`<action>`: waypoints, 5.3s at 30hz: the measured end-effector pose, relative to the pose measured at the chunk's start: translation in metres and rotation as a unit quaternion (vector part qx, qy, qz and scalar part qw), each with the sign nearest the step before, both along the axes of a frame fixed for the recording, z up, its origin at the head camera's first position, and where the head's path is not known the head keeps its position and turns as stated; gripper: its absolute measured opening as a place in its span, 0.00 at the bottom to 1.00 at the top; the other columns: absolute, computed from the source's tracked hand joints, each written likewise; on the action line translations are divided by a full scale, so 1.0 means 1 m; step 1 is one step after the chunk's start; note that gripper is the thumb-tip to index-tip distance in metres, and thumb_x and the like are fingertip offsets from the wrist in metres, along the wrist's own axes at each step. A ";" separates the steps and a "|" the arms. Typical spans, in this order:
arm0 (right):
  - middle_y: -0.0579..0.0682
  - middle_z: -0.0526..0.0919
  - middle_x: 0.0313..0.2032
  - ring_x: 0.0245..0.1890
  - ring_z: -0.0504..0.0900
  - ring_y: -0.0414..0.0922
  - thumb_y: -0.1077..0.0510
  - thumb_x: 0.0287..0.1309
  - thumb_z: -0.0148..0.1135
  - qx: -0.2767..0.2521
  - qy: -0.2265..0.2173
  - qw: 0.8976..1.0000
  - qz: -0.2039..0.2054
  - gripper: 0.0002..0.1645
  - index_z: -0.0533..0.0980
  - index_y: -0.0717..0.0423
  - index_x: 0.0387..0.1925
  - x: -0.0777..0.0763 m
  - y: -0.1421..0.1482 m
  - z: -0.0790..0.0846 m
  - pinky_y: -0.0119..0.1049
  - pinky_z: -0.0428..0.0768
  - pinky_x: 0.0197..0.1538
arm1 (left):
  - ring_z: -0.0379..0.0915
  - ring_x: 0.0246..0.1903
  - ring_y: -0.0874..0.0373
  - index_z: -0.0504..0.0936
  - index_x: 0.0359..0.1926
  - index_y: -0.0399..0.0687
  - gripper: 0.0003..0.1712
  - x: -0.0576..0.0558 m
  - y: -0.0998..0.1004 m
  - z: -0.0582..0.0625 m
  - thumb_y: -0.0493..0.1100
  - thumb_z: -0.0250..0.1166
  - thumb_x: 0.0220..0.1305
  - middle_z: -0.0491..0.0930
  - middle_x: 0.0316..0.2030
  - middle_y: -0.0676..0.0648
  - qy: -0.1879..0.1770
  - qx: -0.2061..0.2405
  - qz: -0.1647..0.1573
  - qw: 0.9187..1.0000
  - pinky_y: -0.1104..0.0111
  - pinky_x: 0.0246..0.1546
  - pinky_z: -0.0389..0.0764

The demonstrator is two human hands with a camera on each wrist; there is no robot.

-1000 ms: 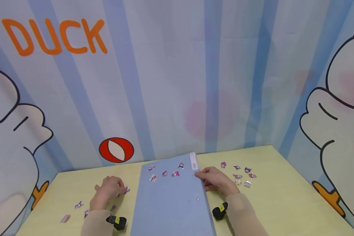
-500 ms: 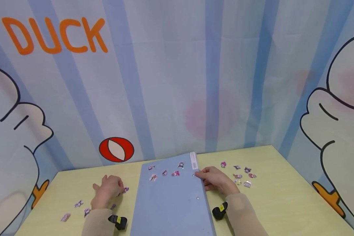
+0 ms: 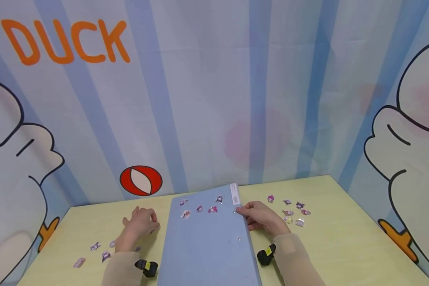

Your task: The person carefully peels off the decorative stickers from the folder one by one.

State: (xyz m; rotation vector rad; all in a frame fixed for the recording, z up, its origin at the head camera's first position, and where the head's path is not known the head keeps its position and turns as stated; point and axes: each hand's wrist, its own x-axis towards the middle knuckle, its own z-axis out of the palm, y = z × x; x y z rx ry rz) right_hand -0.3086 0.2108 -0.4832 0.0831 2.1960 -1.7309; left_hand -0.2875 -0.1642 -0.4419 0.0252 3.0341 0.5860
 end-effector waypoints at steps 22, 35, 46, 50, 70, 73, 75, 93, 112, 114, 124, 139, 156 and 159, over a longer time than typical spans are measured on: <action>0.56 0.81 0.34 0.28 0.78 0.46 0.45 0.63 0.63 0.017 0.004 1.000 -0.003 0.23 0.74 0.62 0.44 0.000 -0.001 0.002 0.35 0.80 0.28 | 0.45 0.70 0.33 0.80 0.51 0.42 0.15 -0.013 0.052 -0.006 0.38 0.66 0.62 0.72 0.58 0.34 0.004 0.035 -0.069 0.997 0.33 0.61 0.53; 0.56 0.81 0.32 0.26 0.78 0.45 0.43 0.61 0.65 0.010 0.000 1.000 0.007 0.25 0.74 0.62 0.42 -0.002 0.001 -0.004 0.32 0.79 0.27 | 0.48 0.69 0.33 0.83 0.46 0.46 0.11 -0.017 0.060 -0.011 0.34 0.66 0.62 0.74 0.56 0.35 0.012 0.040 -0.087 0.995 0.32 0.60 0.55; 0.55 0.81 0.33 0.27 0.78 0.45 0.43 0.60 0.65 0.015 -0.006 1.000 0.000 0.25 0.75 0.61 0.43 -0.003 0.001 -0.002 0.32 0.78 0.27 | 0.52 0.68 0.32 0.83 0.45 0.46 0.12 -0.022 0.064 -0.011 0.32 0.66 0.61 0.75 0.54 0.35 0.030 0.026 -0.098 0.994 0.32 0.57 0.59; 0.55 0.80 0.33 0.27 0.77 0.45 0.43 0.61 0.65 0.016 -0.008 1.000 0.001 0.25 0.74 0.61 0.43 -0.003 0.001 -0.001 0.32 0.78 0.27 | 0.53 0.67 0.31 0.84 0.38 0.49 0.09 -0.024 0.064 -0.013 0.31 0.66 0.60 0.76 0.52 0.37 0.043 0.017 -0.100 0.994 0.32 0.56 0.61; 0.55 0.81 0.32 0.26 0.78 0.44 0.43 0.61 0.65 0.012 -0.005 1.000 0.004 0.25 0.74 0.61 0.43 -0.002 0.001 -0.001 0.31 0.78 0.27 | 0.59 0.64 0.36 0.84 0.40 0.49 0.10 -0.024 0.067 -0.016 0.32 0.69 0.59 0.76 0.53 0.37 0.034 0.014 -0.091 0.995 0.35 0.55 0.64; 0.55 0.81 0.33 0.26 0.78 0.44 0.43 0.62 0.64 0.011 -0.007 1.000 0.006 0.25 0.73 0.61 0.43 -0.002 0.000 0.000 0.32 0.79 0.27 | 0.58 0.65 0.36 0.85 0.43 0.49 0.13 -0.024 0.067 -0.017 0.30 0.67 0.59 0.76 0.54 0.37 0.038 0.015 -0.095 0.995 0.34 0.56 0.64; 0.55 0.81 0.33 0.26 0.78 0.44 0.43 0.62 0.64 0.011 -0.006 1.000 0.008 0.25 0.73 0.61 0.43 -0.001 0.001 0.000 0.32 0.79 0.27 | 0.57 0.65 0.35 0.86 0.43 0.49 0.15 -0.024 0.068 -0.017 0.28 0.67 0.58 0.76 0.54 0.37 0.045 0.015 -0.105 0.993 0.34 0.55 0.64; 0.55 0.81 0.32 0.26 0.77 0.45 0.45 0.62 0.64 0.010 -0.004 1.000 0.003 0.23 0.74 0.61 0.42 0.000 0.000 0.002 0.33 0.78 0.26 | 0.58 0.65 0.38 0.84 0.39 0.52 0.17 -0.023 0.073 -0.017 0.25 0.64 0.58 0.76 0.50 0.40 0.057 -0.016 -0.132 0.989 0.37 0.58 0.64; 0.55 0.81 0.32 0.25 0.77 0.44 0.47 0.64 0.63 0.002 -0.004 1.000 0.005 0.20 0.74 0.62 0.42 -0.001 0.001 0.000 0.32 0.77 0.25 | 0.67 0.50 0.47 0.81 0.31 0.53 0.15 -0.023 0.068 -0.023 0.26 0.68 0.54 0.78 0.42 0.45 0.106 -0.043 -0.157 0.981 0.45 0.45 0.75; 0.55 0.81 0.32 0.25 0.76 0.44 0.48 0.65 0.63 0.001 -0.005 1.000 0.004 0.20 0.74 0.62 0.42 -0.001 0.001 0.000 0.32 0.77 0.25 | 0.67 0.54 0.45 0.83 0.36 0.52 0.15 -0.023 0.068 -0.023 0.27 0.68 0.54 0.78 0.47 0.43 0.106 -0.040 -0.153 0.982 0.43 0.49 0.74; 0.55 0.81 0.32 0.26 0.77 0.44 0.47 0.64 0.63 0.009 -0.005 1.000 -0.001 0.20 0.74 0.61 0.42 -0.001 0.001 0.001 0.32 0.77 0.25 | 0.65 0.60 0.46 0.87 0.40 0.56 0.18 -0.024 0.067 -0.022 0.28 0.68 0.57 0.77 0.55 0.43 0.078 -0.031 -0.155 0.984 0.43 0.57 0.69; 0.55 0.80 0.32 0.26 0.77 0.45 0.47 0.64 0.63 0.015 -0.006 1.000 -0.006 0.20 0.74 0.61 0.42 0.001 0.000 0.002 0.32 0.77 0.26 | 0.66 0.58 0.43 0.85 0.42 0.48 0.15 -0.020 0.063 -0.017 0.28 0.68 0.55 0.77 0.51 0.41 0.078 -0.028 -0.128 0.988 0.42 0.55 0.70; 0.55 0.80 0.32 0.26 0.76 0.45 0.46 0.63 0.64 0.015 -0.006 1.000 -0.001 0.21 0.74 0.61 0.42 0.001 0.000 0.002 0.32 0.76 0.26 | 0.65 0.56 0.44 0.81 0.35 0.47 0.11 -0.019 0.067 -0.017 0.27 0.67 0.56 0.76 0.49 0.41 0.051 -0.016 -0.118 0.992 0.44 0.53 0.71; 0.55 0.81 0.32 0.26 0.76 0.44 0.46 0.63 0.64 0.012 -0.008 1.000 0.000 0.21 0.74 0.61 0.42 0.000 0.000 0.002 0.31 0.76 0.26 | 0.64 0.55 0.44 0.79 0.33 0.46 0.10 -0.021 0.068 -0.018 0.27 0.66 0.56 0.75 0.48 0.41 0.048 -0.016 -0.119 0.992 0.44 0.53 0.70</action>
